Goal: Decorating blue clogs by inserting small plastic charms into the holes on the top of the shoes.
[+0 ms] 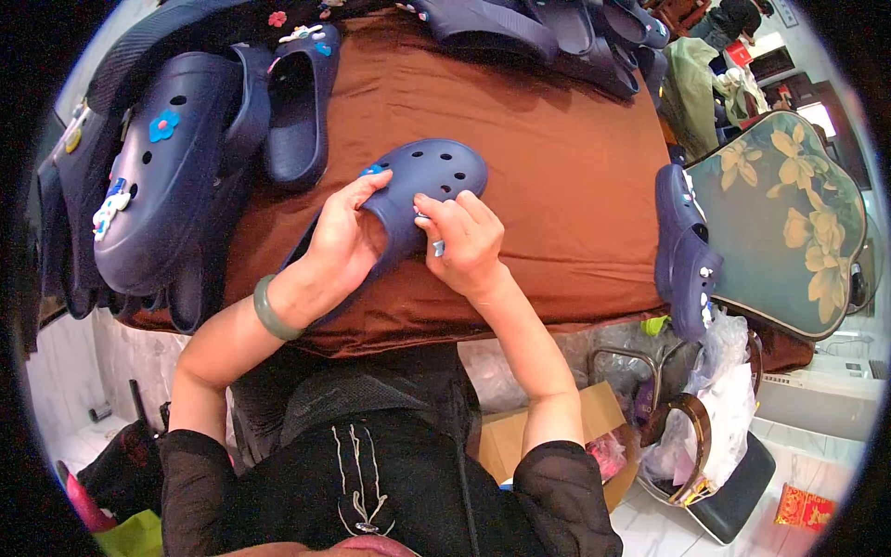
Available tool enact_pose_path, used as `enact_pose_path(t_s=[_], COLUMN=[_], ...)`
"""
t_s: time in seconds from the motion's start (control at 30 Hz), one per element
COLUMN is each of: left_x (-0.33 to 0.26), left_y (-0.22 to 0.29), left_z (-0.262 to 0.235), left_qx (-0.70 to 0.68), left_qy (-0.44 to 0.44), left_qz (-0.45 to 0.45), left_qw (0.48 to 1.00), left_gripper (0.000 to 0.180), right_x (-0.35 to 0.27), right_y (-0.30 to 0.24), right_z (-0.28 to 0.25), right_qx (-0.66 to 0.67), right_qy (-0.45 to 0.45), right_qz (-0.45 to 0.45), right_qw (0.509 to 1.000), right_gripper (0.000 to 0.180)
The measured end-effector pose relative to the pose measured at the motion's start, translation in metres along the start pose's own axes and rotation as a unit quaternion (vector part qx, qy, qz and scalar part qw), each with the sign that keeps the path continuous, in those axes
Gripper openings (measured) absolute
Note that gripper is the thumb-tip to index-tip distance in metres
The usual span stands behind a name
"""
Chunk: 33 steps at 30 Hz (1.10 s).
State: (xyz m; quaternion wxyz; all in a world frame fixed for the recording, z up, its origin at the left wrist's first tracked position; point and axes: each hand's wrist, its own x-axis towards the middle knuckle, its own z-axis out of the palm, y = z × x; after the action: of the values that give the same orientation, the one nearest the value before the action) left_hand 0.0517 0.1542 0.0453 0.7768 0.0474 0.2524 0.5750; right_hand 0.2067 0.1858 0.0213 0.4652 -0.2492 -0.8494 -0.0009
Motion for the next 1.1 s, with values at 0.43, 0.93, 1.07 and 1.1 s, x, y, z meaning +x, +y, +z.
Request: enact_pose_path(t_s=[0.43,0.93,1.07,1.1], left_x=[0.007,-0.017,-0.017,-0.016], left_y=[-0.003,0.013,0.011,0.009], left_z=[-0.007,-0.008,-0.013,-0.014], left_qx=[-0.004,0.217,0.185,0.170], left_qy=[-0.006,-0.009,-0.019,-0.018], left_qz=[0.051,0.028,0.022,0.023], left_qw=[0.999,0.976,0.982,0.985], left_gripper=[0.019,0.014,0.010,0.009], right_x=[-0.001,-0.010,-0.015,-0.016], right_y=[-0.011,-0.019,-0.018,-0.017], right_z=[0.006,0.009,0.011,0.012], right_qx=[0.035,0.151,0.179,0.185], right_qy=[0.018,0.015,0.029,0.026], right_qz=[0.082,0.222,0.221,0.220], right_qw=[0.996,0.963,0.958,0.957], right_gripper=[0.010,0.016,0.017,0.017])
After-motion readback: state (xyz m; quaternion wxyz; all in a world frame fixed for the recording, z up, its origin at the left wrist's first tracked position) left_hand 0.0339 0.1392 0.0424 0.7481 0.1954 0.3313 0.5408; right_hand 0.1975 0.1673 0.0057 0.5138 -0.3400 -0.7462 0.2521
